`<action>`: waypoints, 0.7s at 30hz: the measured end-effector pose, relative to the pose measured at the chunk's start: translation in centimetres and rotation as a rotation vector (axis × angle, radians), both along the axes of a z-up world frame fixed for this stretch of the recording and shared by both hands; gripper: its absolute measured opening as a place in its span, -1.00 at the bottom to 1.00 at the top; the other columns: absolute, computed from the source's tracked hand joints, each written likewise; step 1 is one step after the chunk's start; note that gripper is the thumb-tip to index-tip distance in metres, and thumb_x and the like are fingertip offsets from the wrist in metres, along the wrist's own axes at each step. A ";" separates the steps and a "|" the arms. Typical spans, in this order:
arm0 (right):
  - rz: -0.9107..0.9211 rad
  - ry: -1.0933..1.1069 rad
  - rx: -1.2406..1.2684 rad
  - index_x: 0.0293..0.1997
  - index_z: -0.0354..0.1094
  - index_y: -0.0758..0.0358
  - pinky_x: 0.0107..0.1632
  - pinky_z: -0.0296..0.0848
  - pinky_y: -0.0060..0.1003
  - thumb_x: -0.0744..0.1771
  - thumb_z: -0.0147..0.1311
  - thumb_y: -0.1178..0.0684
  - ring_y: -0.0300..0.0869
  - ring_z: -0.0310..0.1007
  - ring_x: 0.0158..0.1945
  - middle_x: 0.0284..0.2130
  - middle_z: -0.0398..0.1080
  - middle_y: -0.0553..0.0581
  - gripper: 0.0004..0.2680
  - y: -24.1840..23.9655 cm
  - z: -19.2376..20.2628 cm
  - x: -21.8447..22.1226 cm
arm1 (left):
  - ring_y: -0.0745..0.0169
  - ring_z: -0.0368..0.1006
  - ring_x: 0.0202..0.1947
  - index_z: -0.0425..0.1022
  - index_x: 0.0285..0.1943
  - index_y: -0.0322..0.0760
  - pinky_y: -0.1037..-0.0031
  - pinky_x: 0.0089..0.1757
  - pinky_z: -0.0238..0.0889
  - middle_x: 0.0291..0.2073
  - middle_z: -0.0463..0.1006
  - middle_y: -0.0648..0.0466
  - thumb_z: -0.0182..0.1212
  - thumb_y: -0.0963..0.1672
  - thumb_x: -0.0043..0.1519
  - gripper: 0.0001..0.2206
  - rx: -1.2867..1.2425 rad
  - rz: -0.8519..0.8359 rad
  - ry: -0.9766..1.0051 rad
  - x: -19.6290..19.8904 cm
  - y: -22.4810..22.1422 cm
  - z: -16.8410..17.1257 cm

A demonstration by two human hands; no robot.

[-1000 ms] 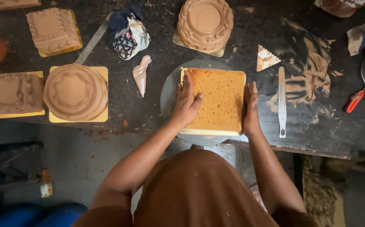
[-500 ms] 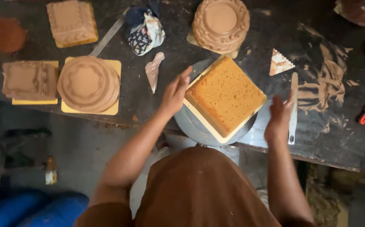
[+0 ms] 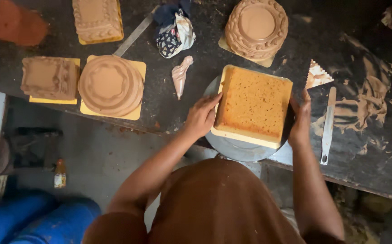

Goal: The person frosts and decorates square and round cakes by applying chocolate frosting with a piping bag and spreading it with a palette knife on a turntable.

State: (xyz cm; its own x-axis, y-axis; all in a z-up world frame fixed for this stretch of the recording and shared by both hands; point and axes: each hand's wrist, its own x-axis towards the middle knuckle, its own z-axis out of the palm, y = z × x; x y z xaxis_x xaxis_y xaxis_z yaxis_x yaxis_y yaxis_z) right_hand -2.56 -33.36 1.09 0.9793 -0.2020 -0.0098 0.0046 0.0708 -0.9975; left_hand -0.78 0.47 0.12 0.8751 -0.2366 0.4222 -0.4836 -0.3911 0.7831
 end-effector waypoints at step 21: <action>-0.002 0.040 0.106 0.62 -0.54 0.04 0.45 0.15 0.07 0.38 -0.29 -0.53 0.15 0.24 0.41 0.31 0.26 0.42 -0.28 1.8 2.6 -0.1 | -0.14 0.35 -0.02 0.58 0.03 -0.41 0.18 0.02 0.28 -0.01 0.44 -0.07 0.33 -0.19 0.10 -0.69 0.148 0.131 -0.099 3.4 1.2 2.9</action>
